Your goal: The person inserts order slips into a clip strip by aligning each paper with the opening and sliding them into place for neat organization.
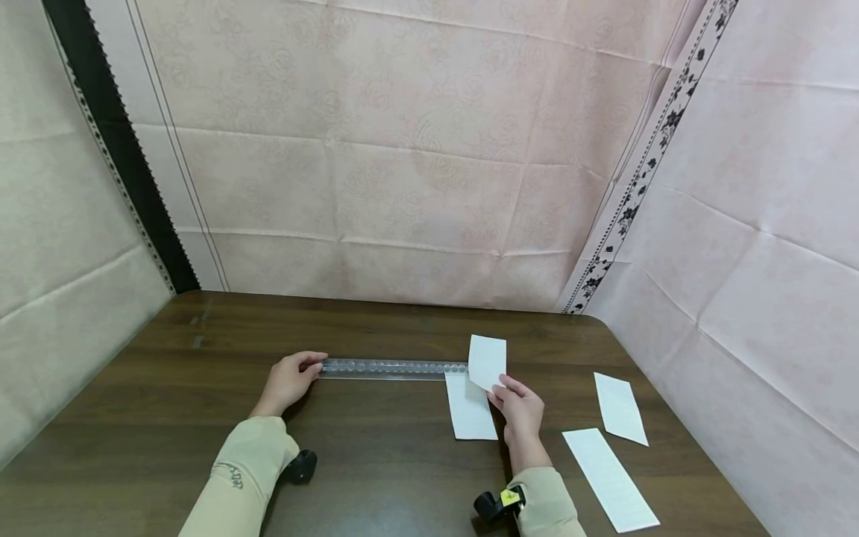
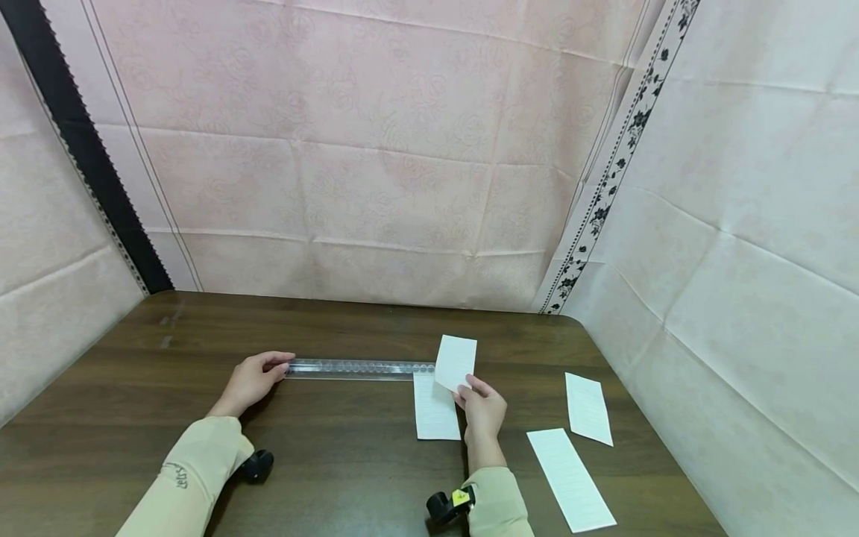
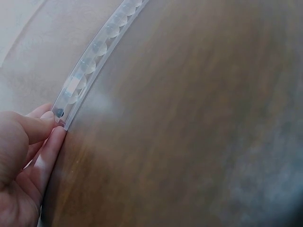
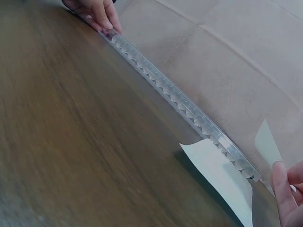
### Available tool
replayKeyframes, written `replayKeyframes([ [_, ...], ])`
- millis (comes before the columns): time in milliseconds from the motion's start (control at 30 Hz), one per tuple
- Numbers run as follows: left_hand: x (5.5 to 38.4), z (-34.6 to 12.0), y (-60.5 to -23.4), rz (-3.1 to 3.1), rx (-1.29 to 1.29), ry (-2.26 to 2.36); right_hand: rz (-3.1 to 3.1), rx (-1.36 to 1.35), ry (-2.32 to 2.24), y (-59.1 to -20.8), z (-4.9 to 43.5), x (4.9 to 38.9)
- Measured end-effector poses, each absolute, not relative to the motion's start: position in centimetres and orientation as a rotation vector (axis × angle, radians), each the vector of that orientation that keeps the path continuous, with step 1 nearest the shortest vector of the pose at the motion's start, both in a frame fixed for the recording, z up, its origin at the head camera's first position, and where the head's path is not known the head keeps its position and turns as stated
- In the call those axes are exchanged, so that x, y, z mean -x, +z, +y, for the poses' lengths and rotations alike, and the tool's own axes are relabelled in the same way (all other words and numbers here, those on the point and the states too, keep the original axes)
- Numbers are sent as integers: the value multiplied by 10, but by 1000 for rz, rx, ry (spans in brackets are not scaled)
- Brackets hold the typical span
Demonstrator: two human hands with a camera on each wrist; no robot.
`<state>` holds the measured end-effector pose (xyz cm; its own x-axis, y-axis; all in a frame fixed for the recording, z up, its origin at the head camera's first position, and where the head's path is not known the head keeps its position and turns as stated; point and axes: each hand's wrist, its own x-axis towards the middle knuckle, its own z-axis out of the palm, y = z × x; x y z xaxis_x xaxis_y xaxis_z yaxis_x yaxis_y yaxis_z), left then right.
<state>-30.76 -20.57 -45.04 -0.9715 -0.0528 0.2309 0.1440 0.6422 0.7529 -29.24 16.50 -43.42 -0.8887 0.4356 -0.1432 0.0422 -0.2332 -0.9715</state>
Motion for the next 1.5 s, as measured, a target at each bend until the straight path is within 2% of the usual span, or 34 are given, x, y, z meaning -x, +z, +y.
replayKeyframes([
  [667, 307, -206, -449, -2637, 69, -1257, -1858, 588, 2154, -429, 148, 288],
  [1500, 307, -206, -448, -2632, 69, -1258, -1800, 477, 2224, -429, 124, 281],
])
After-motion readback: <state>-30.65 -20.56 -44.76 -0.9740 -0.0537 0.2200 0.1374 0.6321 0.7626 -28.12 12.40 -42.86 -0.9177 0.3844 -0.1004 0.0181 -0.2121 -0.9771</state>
